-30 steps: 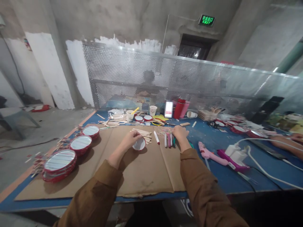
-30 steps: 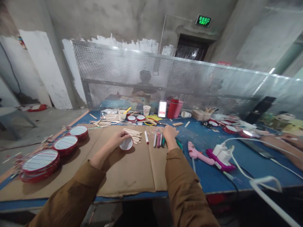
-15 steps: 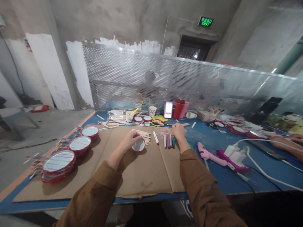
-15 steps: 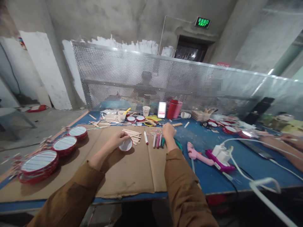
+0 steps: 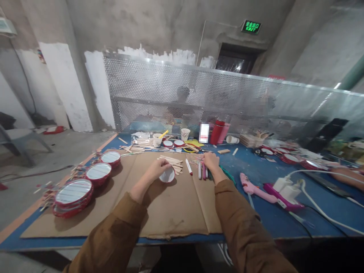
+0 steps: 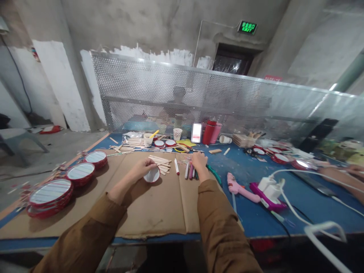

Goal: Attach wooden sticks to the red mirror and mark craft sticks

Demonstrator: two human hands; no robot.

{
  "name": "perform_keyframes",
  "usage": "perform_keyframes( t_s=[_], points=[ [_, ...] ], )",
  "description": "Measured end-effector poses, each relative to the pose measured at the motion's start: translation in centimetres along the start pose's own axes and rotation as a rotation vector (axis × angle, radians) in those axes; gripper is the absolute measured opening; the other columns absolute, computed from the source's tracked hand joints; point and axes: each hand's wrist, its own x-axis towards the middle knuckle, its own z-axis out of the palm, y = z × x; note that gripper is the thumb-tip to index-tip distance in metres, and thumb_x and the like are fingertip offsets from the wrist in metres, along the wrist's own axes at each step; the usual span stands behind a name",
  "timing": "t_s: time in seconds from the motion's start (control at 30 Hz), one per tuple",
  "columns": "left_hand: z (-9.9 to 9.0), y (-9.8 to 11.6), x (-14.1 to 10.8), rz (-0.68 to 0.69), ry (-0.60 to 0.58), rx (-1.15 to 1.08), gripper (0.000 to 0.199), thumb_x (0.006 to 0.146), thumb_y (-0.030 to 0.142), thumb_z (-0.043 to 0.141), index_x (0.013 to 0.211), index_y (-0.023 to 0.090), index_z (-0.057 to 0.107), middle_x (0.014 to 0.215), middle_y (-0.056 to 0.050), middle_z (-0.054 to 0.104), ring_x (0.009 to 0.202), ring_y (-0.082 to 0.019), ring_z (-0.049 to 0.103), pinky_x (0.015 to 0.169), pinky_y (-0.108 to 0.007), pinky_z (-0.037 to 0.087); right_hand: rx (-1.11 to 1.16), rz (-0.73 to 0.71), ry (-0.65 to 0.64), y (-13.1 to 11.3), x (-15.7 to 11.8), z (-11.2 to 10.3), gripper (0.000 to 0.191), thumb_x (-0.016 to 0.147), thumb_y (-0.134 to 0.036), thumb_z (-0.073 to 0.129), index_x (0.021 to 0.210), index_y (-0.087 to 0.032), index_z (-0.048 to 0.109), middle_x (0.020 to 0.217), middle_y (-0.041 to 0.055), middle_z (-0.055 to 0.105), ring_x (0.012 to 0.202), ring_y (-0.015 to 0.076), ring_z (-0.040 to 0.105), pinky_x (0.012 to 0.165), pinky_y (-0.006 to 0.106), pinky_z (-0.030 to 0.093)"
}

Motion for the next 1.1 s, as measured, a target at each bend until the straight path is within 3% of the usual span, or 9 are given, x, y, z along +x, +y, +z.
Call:
perform_keyframes(
  t_s=[0.13, 0.3, 0.6, 0.83, 1.1],
  points=[
    [0.0, -0.2, 0.0, -0.003, 0.029, 0.007, 0.022, 0.073, 0.038, 0.062, 0.074, 0.016, 0.063, 0.071, -0.006, 0.065, 0.072, -0.021, 0.059, 0.061, -0.030, 0.043, 0.039, 0.052, 0.013, 0.4, 0.2, -0.4, 0.032, 0.093, -0.015, 0.043, 0.110, -0.016, 0.071, 0.119, 0.0159, 0.069, 0.115, 0.0263, 0.061, 0.092, 0.037, 0.044],
    [0.0, -0.4, 0.1, -0.004, 0.015, 0.006, 0.023, 0.074, 0.039, 0.061, 0.076, 0.016, 0.063, 0.074, -0.006, 0.067, 0.073, -0.021, 0.060, 0.062, -0.030, 0.044, 0.131, 0.101, 0.032, 0.6, 0.0, -1.3, 0.031, 0.091, -0.016, 0.045, 0.107, -0.020, 0.071, 0.111, 0.0110, 0.073, 0.105, 0.0216, 0.066, 0.083, 0.029, 0.046],
    [0.1, -0.4, 0.1, 0.022, 0.047, 0.034, 0.024, 0.075, 0.040, 0.061, 0.076, 0.016, 0.063, 0.075, -0.007, 0.067, 0.073, -0.021, 0.059, 0.063, -0.032, 0.044, 0.252, 0.024, 0.038, 0.3, 0.2, -1.4, 0.025, 0.081, -0.015, 0.056, 0.091, -0.021, 0.078, 0.095, 0.0045, 0.077, 0.091, 0.0174, 0.069, 0.072, 0.019, 0.045],
    [0.0, -0.4, 0.1, 0.031, 0.014, 0.037, 0.024, 0.076, 0.039, 0.060, 0.075, 0.015, 0.064, 0.074, -0.007, 0.066, 0.073, -0.021, 0.059, 0.063, -0.031, 0.044, 0.270, 0.020, 0.049, -0.3, 0.0, -1.7, 0.023, 0.080, -0.014, 0.056, 0.087, -0.019, 0.077, 0.089, 0.0050, 0.076, 0.087, 0.0178, 0.068, 0.071, 0.021, 0.045],
    [0.0, -0.4, 0.1, 0.012, -0.005, 0.049, 0.022, 0.079, 0.035, 0.057, 0.078, 0.014, 0.064, 0.077, -0.008, 0.067, 0.073, -0.020, 0.059, 0.063, -0.030, 0.043, 0.236, 0.143, 0.074, 0.2, -0.3, -2.4, 0.030, 0.085, -0.019, 0.053, 0.105, -0.026, 0.075, 0.115, 0.0074, 0.071, 0.106, 0.0254, 0.064, 0.086, 0.035, 0.047]
  ],
)
